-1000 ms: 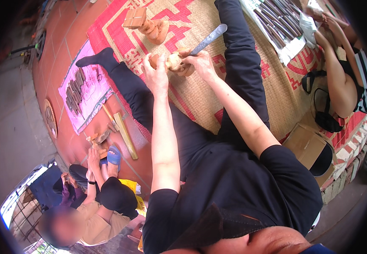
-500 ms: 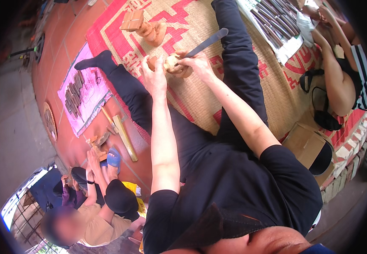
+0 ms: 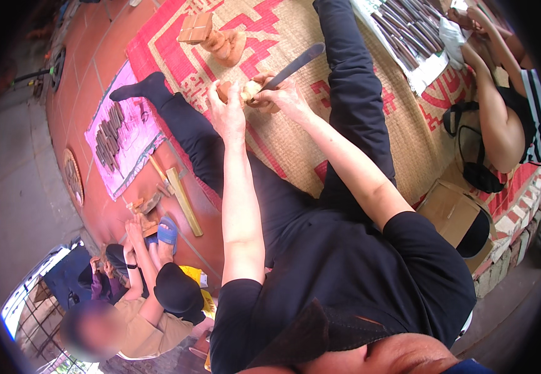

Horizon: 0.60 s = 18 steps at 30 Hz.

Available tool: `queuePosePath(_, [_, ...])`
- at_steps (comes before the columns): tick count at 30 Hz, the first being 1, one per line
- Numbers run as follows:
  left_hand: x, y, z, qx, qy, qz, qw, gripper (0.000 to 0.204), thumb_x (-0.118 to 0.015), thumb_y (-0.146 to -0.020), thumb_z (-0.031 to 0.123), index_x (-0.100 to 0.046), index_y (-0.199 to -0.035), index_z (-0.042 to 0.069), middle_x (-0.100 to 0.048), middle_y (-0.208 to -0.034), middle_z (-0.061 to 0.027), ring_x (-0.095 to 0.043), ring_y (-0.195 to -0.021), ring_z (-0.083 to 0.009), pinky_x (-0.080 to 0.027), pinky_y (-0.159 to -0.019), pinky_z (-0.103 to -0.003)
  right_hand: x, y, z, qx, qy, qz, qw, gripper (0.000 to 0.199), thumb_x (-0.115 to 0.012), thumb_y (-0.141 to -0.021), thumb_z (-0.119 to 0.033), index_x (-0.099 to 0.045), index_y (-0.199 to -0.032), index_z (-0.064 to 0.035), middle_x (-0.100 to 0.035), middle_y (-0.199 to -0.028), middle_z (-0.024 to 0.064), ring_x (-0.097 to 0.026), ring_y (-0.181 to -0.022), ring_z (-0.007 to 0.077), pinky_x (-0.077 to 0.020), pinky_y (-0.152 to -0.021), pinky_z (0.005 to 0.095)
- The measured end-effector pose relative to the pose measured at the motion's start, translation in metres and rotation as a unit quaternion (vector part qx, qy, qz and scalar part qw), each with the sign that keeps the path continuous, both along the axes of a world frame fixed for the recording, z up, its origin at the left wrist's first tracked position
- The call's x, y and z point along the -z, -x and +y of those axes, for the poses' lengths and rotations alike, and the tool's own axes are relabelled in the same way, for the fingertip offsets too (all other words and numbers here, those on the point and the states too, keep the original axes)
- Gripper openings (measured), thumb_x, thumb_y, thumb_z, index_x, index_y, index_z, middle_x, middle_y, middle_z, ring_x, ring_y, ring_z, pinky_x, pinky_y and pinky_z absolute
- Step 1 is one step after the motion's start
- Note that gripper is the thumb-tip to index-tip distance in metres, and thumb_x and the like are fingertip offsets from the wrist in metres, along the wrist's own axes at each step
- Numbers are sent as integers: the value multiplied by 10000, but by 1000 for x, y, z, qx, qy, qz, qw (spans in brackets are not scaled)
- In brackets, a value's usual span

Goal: The person sits on a mat and carves a small wooden block using a knife, rotating the piece to shape different sides. Other people nearby also work on similar wooden pieces.

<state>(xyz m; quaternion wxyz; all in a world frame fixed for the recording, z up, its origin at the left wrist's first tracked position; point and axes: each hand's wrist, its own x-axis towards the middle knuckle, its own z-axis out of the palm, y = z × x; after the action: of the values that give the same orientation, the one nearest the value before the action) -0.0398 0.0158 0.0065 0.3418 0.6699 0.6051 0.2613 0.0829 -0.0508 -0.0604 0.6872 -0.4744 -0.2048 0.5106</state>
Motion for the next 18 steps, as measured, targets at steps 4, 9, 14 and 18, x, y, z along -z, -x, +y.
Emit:
queuePosePath(4, [-4, -1, -3, -5, 0, -1, 1000, 619, -641, -852, 475, -506, -1321, 94, -531, -1300, -166, -537, -1190, -324, -408, -995, -424, -15, -9, -7, 2, 16, 83, 996, 255, -659, -776, 45, -689, -1029, 41, -708, -1007, 97, -660, -899, 135, -508, -839, 258])
queuePosePath(9, [1, 2, 1, -2, 10, -7, 1000, 622, -638, -852, 476, -502, -1324, 94, -539, -1293, -169, -543, -1184, -322, -408, -993, -424, 5, -8, 1, -8, -23, -10, 1000, 383, -712, -737, -23, -640, -1105, 55, -706, -964, 75, -661, -857, 126, -509, -800, 261])
queuePosePath(14, [-3, 0, -2, -3, -1, -16, 1000, 625, -640, -851, 480, -506, -1318, 87, -546, -1285, -171, -534, -1196, -316, -400, -1001, -417, -1, -4, -3, -11, 9, 25, 1000, 370, -712, -732, -35, -652, -1088, 47, -708, -938, 79, -664, -857, 131, -506, -801, 251])
queuePosePath(18, [4, 5, 4, -6, 14, -13, 1000, 625, -639, -852, 480, -505, -1319, 87, -545, -1289, -171, -534, -1197, -315, -401, -1001, -414, -4, -12, -2, -4, 1, 24, 1000, 317, -708, -738, -34, -678, -1044, 46, -702, -918, 82, -667, -858, 142, -513, -796, 262])
